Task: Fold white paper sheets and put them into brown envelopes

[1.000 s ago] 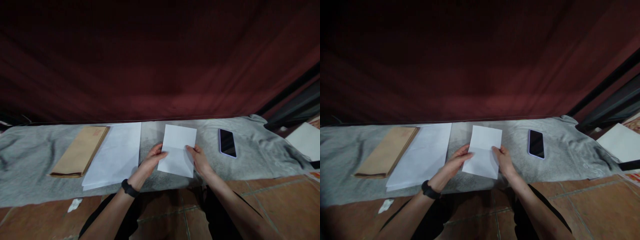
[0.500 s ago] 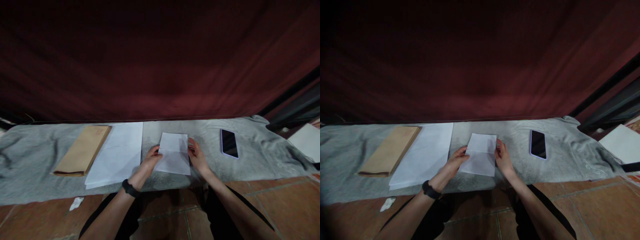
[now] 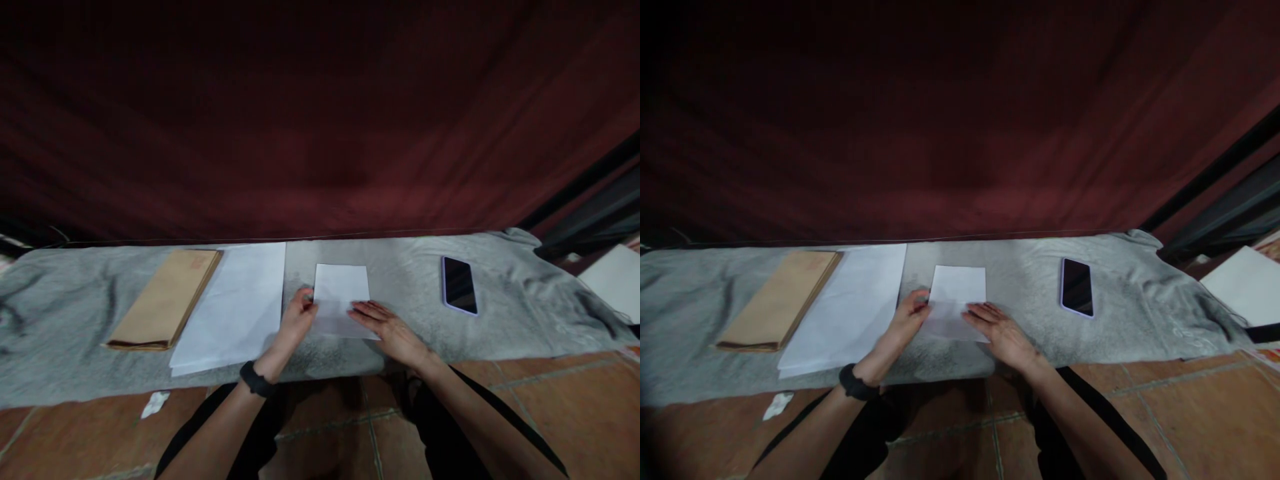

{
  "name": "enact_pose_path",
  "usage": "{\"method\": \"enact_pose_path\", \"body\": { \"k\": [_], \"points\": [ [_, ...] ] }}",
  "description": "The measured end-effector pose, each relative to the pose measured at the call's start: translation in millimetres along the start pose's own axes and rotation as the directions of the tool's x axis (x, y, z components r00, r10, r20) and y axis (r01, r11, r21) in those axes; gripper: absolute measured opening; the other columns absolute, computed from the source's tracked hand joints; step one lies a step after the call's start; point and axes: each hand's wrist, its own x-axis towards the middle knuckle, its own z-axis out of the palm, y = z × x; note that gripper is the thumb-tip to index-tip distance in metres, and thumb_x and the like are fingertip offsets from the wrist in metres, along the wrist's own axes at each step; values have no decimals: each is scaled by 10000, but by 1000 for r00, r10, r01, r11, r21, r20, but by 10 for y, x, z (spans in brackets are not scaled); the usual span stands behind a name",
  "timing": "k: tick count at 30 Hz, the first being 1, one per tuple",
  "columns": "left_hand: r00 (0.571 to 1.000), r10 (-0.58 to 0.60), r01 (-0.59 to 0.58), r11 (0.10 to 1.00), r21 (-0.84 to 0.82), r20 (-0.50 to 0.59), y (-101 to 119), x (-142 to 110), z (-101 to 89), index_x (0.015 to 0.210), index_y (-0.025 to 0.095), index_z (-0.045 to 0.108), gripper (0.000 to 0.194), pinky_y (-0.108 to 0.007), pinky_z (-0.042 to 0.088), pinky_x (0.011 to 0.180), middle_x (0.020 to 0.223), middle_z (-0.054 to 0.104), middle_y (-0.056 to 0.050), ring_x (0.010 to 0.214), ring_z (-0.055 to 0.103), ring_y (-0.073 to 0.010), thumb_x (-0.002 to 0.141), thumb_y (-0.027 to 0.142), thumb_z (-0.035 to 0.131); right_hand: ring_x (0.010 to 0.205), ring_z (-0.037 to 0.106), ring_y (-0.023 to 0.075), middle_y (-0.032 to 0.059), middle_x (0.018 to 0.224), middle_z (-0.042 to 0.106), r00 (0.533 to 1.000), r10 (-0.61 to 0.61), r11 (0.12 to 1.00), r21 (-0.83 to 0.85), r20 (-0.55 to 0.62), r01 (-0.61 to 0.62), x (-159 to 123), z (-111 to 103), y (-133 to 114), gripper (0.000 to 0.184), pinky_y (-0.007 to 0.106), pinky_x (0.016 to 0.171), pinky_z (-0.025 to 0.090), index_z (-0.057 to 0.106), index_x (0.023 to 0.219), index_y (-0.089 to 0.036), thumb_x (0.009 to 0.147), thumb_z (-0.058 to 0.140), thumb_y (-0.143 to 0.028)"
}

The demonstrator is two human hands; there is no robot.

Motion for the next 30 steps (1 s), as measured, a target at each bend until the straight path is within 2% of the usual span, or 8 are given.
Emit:
{"method": "enact_pose_path", "body": {
  "k": [3, 7, 9, 11, 15, 19, 25, 30],
  "points": [
    [966, 244, -215, 941, 261, -85, 32, 30, -34, 1028, 204, 697, 268, -340, 516, 808, 838, 688, -28, 784, 651, -198, 794, 163, 573, 1459, 406, 211, 54, 1599, 412, 1000, 1, 1000, -12, 10, -1, -19, -7, 6, 821, 440, 1240, 305, 477, 1498, -283, 749, 547, 44],
    [922, 368, -387, 895, 221, 121, 86, -16, 38, 1046, 212, 735, 253, -396, 499, 981, 1149, 716, -90, 1014, 666, -234, 830, 234, 605, 1425, 457, 216, 42, 1551, 484, 999, 26, 995, 99, -44, -21, -11, -44, -5, 734, 463, 1219, 341, 517, 1467, -309, 801, 552, -3],
    [932, 325, -346, 929, 129, 162, 122, -30, 57, 1057, 212, 745, 266, -408, 481, 1025, 1174, 726, -94, 1073, 663, -250, 847, 330, 630, 1345, 549, 229, 37, 1456, 592, 988, 120, 959, 267, -100, -90, 10, -71, -1, 570, 467, 1159, 421, 575, 1417, -315, 886, 552, -108],
    [968, 243, -244, 970, 6, 60, 171, -8, 19, 1063, 199, 743, 334, -414, 469, 1039, 1158, 737, -101, 1107, 658, -261, 877, 439, 604, 1193, 662, 256, 54, 1287, 712, 937, 326, 849, 475, -127, -231, 38, -91, 13, 376, 455, 1036, 523, 665, 1313, -273, 961, 534, -284],
    [997, 7, -31, 944, -329, -74, 270, 71, -131, 1064, 170, 720, 401, -381, 505, 957, 1094, 746, -111, 1060, 680, -247, 837, 490, 637, 915, 741, 287, 91, 947, 794, 726, 681, 523, 757, -96, -392, 105, -101, 62, 468, 397, 799, 592, 763, 1015, -162, 901, 565, -571],
    [997, -71, 66, 928, -368, -1, 284, 52, -123, 1010, 178, 727, 352, -344, 512, 892, 1032, 747, -95, 1014, 683, -229, 706, 356, 750, 865, 726, 286, 96, 844, 783, 622, 778, 413, 819, -90, -399, 159, -107, 93, 443, 378, 757, 582, 743, 790, -194, 784, 652, -627],
    [998, -47, 58, 948, -314, 42, 218, 11, -10, 1050, 190, 707, 374, -356, 516, 881, 1051, 720, -88, 1000, 671, -231, 719, 362, 731, 858, 724, 296, 111, 811, 772, 599, 798, 384, 815, -58, -433, 176, -131, 85, 475, 386, 761, 574, 712, 685, -214, 740, 662, -683],
    [997, 74, -78, 981, -179, -33, 193, 29, -7, 1289, 238, 610, 525, -393, 442, 1059, 1345, 618, -93, 1278, 559, -263, 777, 310, 700, 857, 714, 269, 78, 781, 759, 622, 774, 410, 843, -119, -348, 158, -236, 40, 480, 361, 793, 559, 720, 718, -209, 739, 689, -688]
  ]
}}
